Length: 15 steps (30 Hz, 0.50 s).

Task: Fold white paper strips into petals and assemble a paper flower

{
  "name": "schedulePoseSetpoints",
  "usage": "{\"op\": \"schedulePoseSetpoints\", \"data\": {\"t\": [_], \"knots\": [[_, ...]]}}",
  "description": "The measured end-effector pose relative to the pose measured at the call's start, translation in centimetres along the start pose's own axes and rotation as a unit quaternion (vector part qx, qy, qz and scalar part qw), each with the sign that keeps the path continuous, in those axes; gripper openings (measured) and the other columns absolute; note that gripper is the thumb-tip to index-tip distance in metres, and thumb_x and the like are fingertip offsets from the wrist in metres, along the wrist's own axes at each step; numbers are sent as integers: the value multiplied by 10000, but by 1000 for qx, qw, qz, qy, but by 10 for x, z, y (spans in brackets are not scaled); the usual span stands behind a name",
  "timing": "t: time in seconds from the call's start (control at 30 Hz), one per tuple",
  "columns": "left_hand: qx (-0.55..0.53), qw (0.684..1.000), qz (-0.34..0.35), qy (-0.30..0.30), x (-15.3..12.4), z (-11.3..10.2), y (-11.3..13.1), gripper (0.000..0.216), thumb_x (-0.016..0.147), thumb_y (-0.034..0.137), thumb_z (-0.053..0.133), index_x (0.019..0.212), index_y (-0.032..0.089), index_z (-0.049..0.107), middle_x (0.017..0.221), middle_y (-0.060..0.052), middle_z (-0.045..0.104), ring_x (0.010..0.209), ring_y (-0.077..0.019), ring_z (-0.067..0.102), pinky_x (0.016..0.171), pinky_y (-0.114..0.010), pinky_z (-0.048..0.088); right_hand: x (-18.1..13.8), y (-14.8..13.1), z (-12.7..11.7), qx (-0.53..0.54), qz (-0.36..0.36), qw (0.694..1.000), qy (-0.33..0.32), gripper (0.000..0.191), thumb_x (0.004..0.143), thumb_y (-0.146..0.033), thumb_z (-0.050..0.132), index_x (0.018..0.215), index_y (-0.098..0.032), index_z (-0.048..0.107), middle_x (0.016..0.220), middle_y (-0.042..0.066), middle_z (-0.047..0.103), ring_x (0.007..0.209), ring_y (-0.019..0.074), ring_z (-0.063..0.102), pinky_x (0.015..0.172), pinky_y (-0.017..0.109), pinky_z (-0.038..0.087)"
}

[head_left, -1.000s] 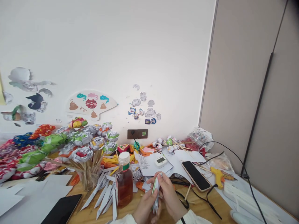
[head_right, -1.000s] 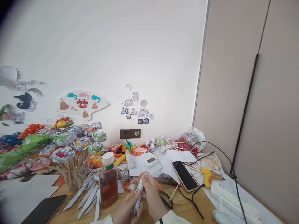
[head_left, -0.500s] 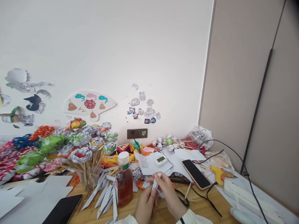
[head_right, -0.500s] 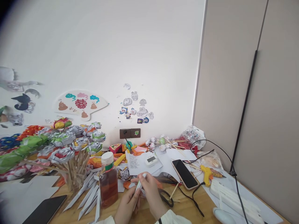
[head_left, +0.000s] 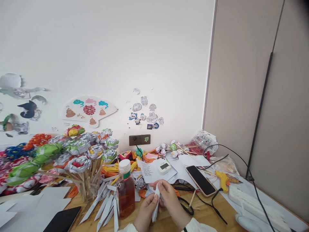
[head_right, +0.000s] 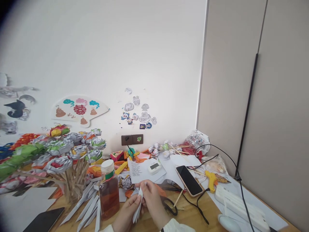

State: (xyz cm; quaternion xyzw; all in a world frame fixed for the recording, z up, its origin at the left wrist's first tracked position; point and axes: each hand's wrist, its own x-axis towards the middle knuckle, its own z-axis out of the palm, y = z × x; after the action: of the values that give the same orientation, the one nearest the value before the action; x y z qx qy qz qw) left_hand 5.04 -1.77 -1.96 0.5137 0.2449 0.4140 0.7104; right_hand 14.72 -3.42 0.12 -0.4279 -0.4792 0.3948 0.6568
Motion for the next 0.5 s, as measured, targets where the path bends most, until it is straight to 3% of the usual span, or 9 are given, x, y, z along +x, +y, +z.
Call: {"op": "schedulePoseSetpoints", "data": {"t": [0.1,0.2,0.23,0.33,0.5], "knots": [[-113,993,-11,-42,-3,1,4,288,664,411,559,591,136,515,530,17,508,436,-62,421,457,-190,290,8,-7,-19,-8,18,998,61,387,738,-504,390,848,-164,540,779,73,639,635,164,568,587,275,422],[-181,982,-1,-61,-4,2,8,250,681,359,562,577,140,502,495,31,481,402,-50,402,444,-187,279,16,-6,-46,-161,24,982,98,287,733,-403,413,703,-159,561,637,56,641,546,153,556,518,247,397],[-189,980,-2,-60,-4,2,8,249,679,353,568,571,140,496,488,34,475,396,-47,396,439,-186,274,18,-3,-55,-237,17,965,107,275,725,-371,416,620,-164,565,577,48,630,526,152,549,505,241,383],[-191,981,-9,-37,-2,0,8,246,661,350,590,584,139,490,490,37,477,394,-41,390,433,-181,265,21,4,-75,-318,1,939,133,231,670,-282,488,478,-177,561,521,57,611,565,163,549,533,244,357],[-188,982,-27,-5,1,-4,7,254,626,362,621,614,143,492,483,50,470,393,-39,388,433,-178,269,23,11,-86,-378,-15,913,153,151,632,-185,549,495,-195,610,603,76,636,691,204,563,595,270,352]]}}
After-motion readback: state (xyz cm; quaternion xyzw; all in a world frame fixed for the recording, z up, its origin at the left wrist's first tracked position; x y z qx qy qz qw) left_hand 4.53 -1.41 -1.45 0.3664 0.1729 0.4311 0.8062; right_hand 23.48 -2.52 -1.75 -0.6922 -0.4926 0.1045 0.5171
